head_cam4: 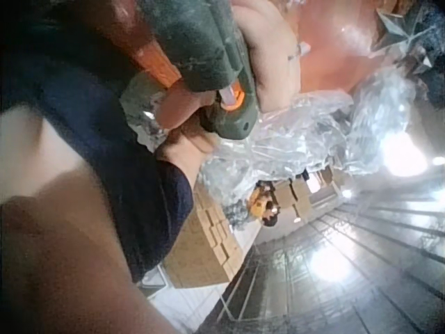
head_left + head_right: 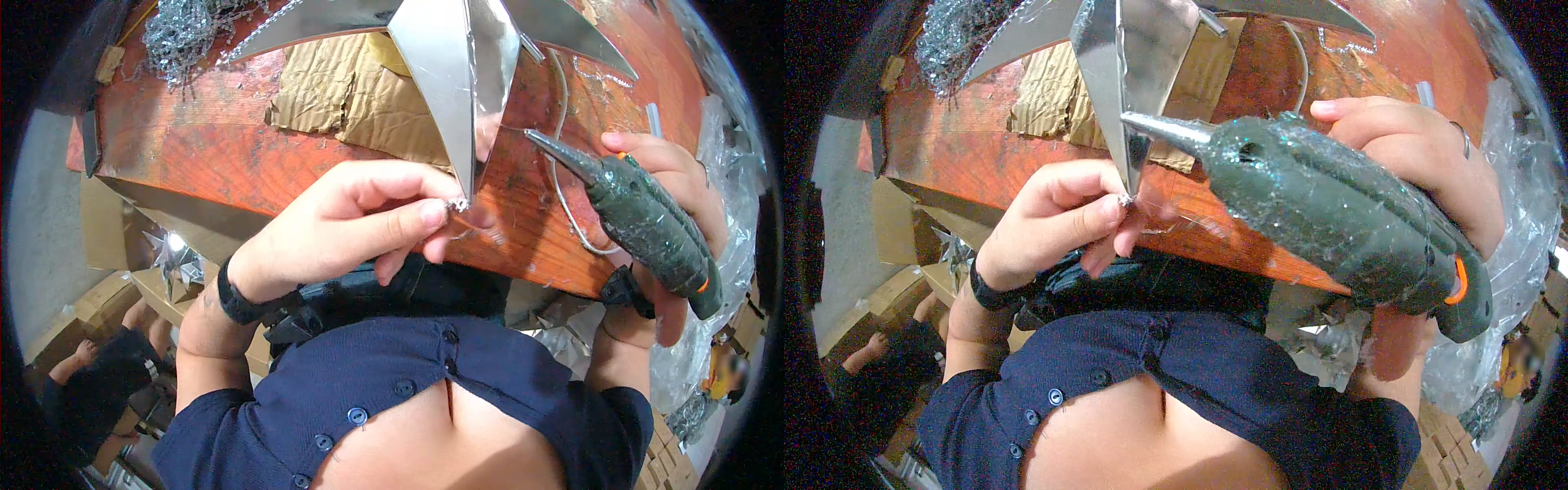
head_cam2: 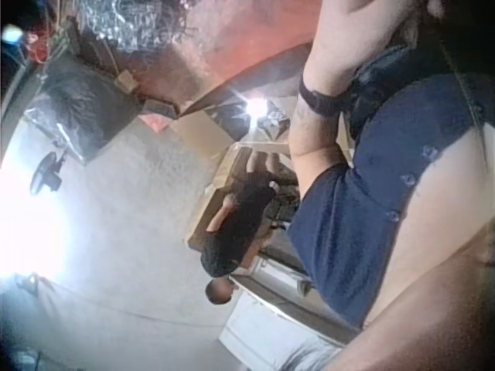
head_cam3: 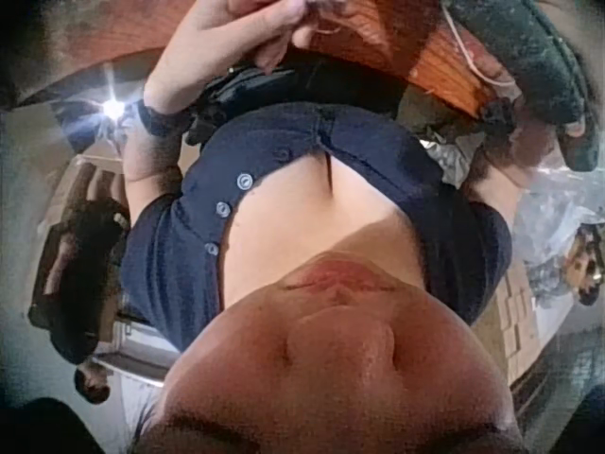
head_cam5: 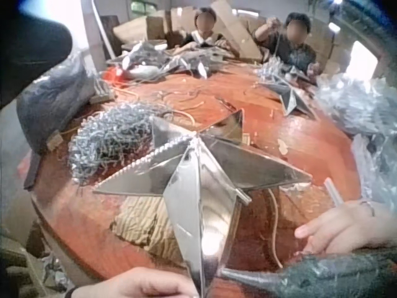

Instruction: Applying decorative chain trim to a silver star ornament using a hot glue gun.

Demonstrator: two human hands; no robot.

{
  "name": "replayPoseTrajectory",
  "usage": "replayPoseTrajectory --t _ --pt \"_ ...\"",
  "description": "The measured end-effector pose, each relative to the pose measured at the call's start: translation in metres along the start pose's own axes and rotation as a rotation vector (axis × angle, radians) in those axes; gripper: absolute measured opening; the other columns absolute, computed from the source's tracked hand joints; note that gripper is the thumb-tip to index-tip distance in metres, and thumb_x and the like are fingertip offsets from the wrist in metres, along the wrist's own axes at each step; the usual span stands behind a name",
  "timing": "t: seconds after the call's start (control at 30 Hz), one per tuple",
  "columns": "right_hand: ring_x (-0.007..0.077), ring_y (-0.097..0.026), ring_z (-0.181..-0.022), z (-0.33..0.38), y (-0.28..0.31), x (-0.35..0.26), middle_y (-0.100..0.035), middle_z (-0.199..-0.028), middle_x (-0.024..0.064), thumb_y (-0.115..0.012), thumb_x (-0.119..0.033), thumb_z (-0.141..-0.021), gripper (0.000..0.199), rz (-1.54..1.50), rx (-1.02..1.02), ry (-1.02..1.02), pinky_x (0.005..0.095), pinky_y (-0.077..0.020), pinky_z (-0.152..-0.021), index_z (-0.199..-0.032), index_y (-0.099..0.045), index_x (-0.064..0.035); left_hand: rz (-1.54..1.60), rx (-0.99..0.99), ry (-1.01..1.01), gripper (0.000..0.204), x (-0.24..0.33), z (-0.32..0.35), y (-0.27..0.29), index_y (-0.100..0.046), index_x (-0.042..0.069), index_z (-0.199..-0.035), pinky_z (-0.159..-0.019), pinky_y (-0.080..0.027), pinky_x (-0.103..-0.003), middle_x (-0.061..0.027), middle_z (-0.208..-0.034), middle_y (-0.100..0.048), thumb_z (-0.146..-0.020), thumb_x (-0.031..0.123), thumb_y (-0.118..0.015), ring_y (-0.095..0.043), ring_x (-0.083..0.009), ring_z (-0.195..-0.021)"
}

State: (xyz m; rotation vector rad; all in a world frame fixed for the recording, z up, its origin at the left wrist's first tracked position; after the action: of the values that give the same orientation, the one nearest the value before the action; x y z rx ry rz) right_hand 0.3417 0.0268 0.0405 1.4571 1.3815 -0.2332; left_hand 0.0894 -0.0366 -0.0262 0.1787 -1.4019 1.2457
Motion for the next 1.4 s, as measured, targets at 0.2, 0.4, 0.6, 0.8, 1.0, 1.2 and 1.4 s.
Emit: replayPoseTrajectory --t 0.2,0.4,0.6,0.8,1.0,1.2,1.4 --pt "0.0371 -0.068 -0.090 -0.004 -0.004 -0.003 -0.068 -0.085 0.0171 -0.068 -0.045 -0.082 0.046 -0.031 -0.022 0.140 0.0460 -0.0537 -0.082 -0.083 -0.063 0.0002 -0.661 0.278 -0.193 0.019 0.014 0.038 0.008 -0.069 0.001 -0.097 -0.059 -0.046 -0.022 -0.0072 -0.091 -0.067 -0.098 0.015 -0.057 -0.060 -0.0109 -0.076" --pt "0.0369 -0.069 -0.089 -0.004 -0.003 -0.002 -0.068 -0.083 0.0156 -0.070 -0.039 -0.082 0.039 0.053 -0.069 0.129 0.0472 -0.0537 -0.084 -0.081 -0.063 -0.0007 -1.104 0.619 -0.315 0.004 0.031 0.049 -0.001 -0.068 0.001 -0.088 -0.060 -0.044 -0.024 -0.0045 -0.077 -0.058 -0.084 0.001 -0.071 -0.055 -0.0121 -0.066" --pt "0.0354 -0.069 -0.087 -0.004 -0.001 0.001 -0.067 -0.078 0.0145 -0.073 -0.030 -0.077 0.032 0.127 -0.160 0.146 0.0468 -0.0543 -0.082 -0.079 -0.063 -0.0007 -1.319 0.353 -0.700 0.008 0.044 0.057 -0.018 -0.070 0.002 -0.084 -0.066 -0.048 -0.030 -0.0077 -0.084 -0.060 -0.077 0.006 -0.069 -0.060 -0.0234 -0.075" --pt "0.0343 -0.069 -0.083 -0.007 0.007 0.005 -0.066 -0.078 0.0139 -0.074 -0.027 -0.073 0.029 0.135 -0.272 0.229 0.0465 -0.0541 -0.081 -0.079 -0.062 -0.0013 -1.457 0.132 -1.066 0.011 0.043 0.061 -0.051 -0.073 0.015 -0.087 -0.057 -0.048 -0.028 -0.0025 -0.095 -0.066 -0.077 0.012 -0.068 -0.064 -0.0215 -0.077" --pt "0.0330 -0.067 -0.079 -0.006 0.005 0.006 -0.065 -0.078 0.0132 -0.074 -0.026 -0.073 0.028 0.139 -0.313 0.263 0.0467 -0.0543 -0.080 -0.080 -0.062 -0.0017 -1.785 0.165 -1.041 0.033 0.046 0.056 -0.066 -0.072 0.025 -0.100 -0.052 -0.032 -0.027 0.0109 -0.093 -0.064 -0.072 0.007 -0.076 -0.050 -0.0117 -0.062" --pt "0.0313 -0.067 -0.077 -0.005 -0.001 0.001 -0.064 -0.076 0.0121 -0.075 -0.027 -0.072 0.028 0.137 -0.195 0.195 0.0460 -0.0541 -0.079 -0.077 -0.062 -0.0022 -1.767 0.145 -1.106 0.034 0.041 0.051 -0.069 -0.072 0.028 -0.100 -0.054 -0.030 -0.026 0.0146 -0.089 -0.063 -0.072 0.009 -0.077 -0.046 -0.0080 -0.060" --pt "0.0305 -0.067 -0.076 -0.004 0.000 0.002 -0.064 -0.074 0.0117 -0.075 -0.029 -0.071 0.030 0.157 -0.190 0.182 0.0449 -0.0540 -0.079 -0.075 -0.062 -0.0029 -1.736 0.135 -1.119 0.033 0.041 0.048 -0.067 -0.072 0.028 -0.099 -0.055 -0.031 -0.025 0.0152 -0.088 -0.063 -0.071 0.011 -0.079 -0.045 -0.0075 -0.059"
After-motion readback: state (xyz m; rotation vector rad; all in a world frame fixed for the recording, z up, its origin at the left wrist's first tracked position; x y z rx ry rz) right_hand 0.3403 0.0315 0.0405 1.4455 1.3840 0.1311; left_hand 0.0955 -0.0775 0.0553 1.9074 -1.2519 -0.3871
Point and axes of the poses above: each hand's wrist, its own z-axis away from the middle knuckle, its own y-axis out of the back of the hand, x = y × z, the point moved 3 cm from there along -z, towards the middle knuckle
